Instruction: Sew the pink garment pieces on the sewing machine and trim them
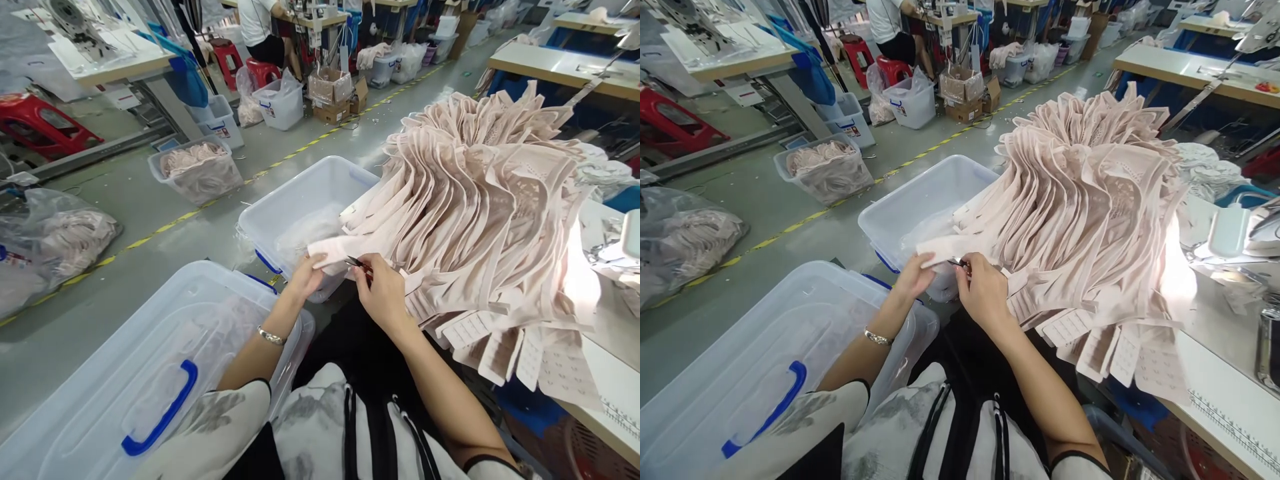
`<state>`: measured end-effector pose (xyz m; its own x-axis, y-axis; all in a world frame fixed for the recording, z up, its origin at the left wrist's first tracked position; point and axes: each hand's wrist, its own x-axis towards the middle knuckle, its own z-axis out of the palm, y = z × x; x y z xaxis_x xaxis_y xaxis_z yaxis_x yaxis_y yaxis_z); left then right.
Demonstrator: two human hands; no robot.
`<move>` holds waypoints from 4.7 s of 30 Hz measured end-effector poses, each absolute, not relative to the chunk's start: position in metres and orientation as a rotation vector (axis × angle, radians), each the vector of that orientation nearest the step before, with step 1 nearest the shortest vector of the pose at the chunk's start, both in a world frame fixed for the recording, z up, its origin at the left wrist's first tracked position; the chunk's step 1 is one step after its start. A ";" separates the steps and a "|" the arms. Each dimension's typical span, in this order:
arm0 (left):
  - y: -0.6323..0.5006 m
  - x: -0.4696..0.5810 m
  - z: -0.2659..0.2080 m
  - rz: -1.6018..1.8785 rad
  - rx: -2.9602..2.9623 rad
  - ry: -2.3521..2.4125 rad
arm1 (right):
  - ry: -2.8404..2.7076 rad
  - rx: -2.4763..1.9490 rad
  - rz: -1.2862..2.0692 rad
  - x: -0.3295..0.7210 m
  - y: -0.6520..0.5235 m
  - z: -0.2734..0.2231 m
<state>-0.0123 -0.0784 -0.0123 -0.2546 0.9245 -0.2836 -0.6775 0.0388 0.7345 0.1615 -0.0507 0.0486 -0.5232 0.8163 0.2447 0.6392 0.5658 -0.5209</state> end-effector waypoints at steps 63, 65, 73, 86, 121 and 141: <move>-0.085 0.021 0.005 1.549 0.261 0.798 | -2.528 -1.444 0.138 0.154 -0.042 0.052; -0.085 0.019 0.000 1.412 0.310 0.884 | -2.498 -1.444 0.146 0.157 -0.040 0.050; -0.074 0.005 0.002 1.568 0.202 0.903 | -2.190 -1.099 0.166 0.175 -0.053 0.040; -0.084 0.018 0.021 1.663 0.414 0.926 | -2.328 -1.027 0.287 0.178 -0.061 0.054; -0.074 0.016 0.039 1.522 0.017 0.877 | -2.281 -1.296 0.225 0.181 -0.059 0.047; -0.087 0.021 0.005 1.549 0.380 0.945 | -2.143 -1.095 0.204 0.175 -0.050 0.047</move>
<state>0.0208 -0.0873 0.0053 -0.2251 0.9360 -0.2705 -0.6689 0.0534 0.7414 0.1750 -0.0500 0.0472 -0.3885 0.7591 0.5223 0.6470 0.6283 -0.4320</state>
